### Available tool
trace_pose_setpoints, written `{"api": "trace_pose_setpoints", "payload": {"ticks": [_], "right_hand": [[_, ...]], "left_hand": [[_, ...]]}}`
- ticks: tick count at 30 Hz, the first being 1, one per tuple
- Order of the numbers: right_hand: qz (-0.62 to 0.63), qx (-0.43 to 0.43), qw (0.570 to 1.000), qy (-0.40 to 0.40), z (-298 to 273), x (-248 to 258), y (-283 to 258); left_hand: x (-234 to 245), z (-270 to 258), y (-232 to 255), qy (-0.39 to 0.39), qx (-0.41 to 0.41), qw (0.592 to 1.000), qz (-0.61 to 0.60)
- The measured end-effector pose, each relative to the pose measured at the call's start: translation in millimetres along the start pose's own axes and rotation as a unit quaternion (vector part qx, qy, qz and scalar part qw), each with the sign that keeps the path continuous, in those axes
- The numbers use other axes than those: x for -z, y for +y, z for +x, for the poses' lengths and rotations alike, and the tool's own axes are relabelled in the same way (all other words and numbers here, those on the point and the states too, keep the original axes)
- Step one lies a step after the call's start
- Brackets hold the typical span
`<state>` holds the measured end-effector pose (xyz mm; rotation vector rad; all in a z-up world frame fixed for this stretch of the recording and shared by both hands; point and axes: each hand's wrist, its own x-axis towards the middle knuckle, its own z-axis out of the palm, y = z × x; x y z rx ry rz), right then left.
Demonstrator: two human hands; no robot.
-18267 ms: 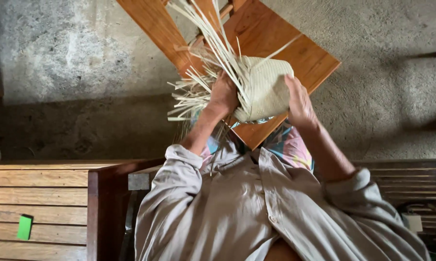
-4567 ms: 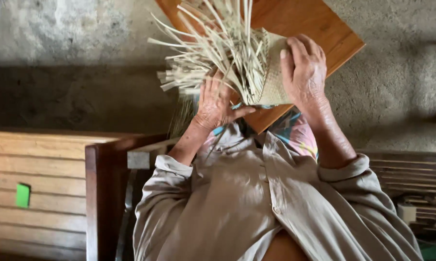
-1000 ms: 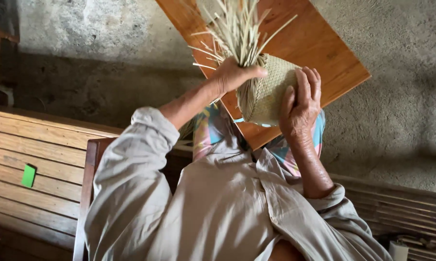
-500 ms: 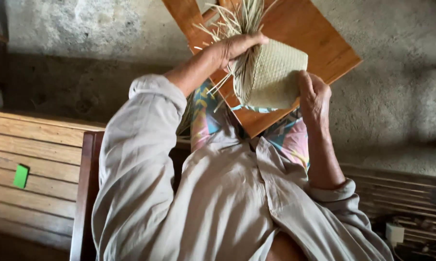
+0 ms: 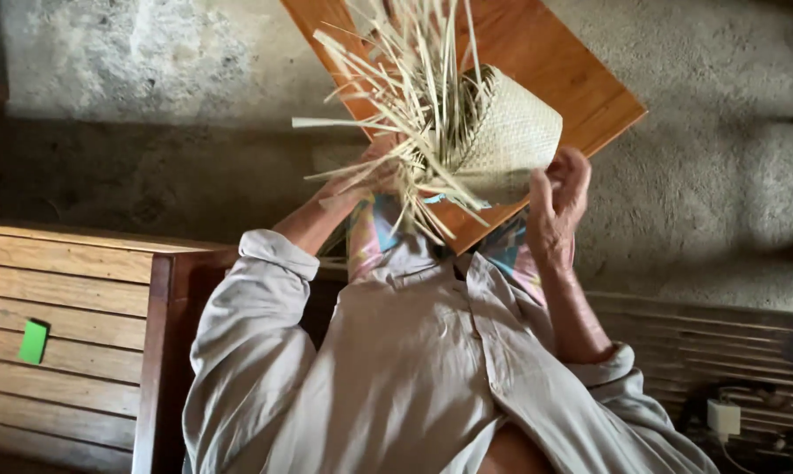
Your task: Weaving a hat by hand using dried plant fibers
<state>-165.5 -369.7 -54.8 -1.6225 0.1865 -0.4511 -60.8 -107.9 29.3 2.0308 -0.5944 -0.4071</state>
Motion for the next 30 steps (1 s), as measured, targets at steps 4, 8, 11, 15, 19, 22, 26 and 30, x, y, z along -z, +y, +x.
{"api": "trace_pose_setpoints", "payload": {"ticks": [4,8,11,15,19,22,26,30], "right_hand": [[-0.192,0.217,0.948,-0.131,30,-3,-48],[-0.225,0.221,0.925,-0.21,36,-5,-35],[-0.216,0.215,0.927,-0.219,34,-6,-40],[-0.209,0.213,0.927,-0.229,34,-5,-40],[-0.198,0.205,0.933,-0.22,33,-7,-41],[-0.189,0.215,0.935,-0.212,34,-9,-37],[-0.194,0.196,0.935,-0.225,28,-9,-42],[-0.183,0.201,0.94,-0.205,25,-5,-31]], "left_hand": [[-3,-6,2,0.022,-0.012,1.0,-0.015],[-7,-3,6,0.039,-0.025,0.999,-0.027],[-8,-13,4,0.056,-0.024,0.997,-0.039],[-14,-10,8,0.071,-0.025,0.996,-0.043],[-16,2,11,0.089,-0.031,0.994,-0.05],[-13,21,24,0.09,0.014,0.995,-0.03],[-2,50,38,0.062,0.201,0.976,0.051],[13,71,44,-0.044,0.242,0.968,-0.047]]}}
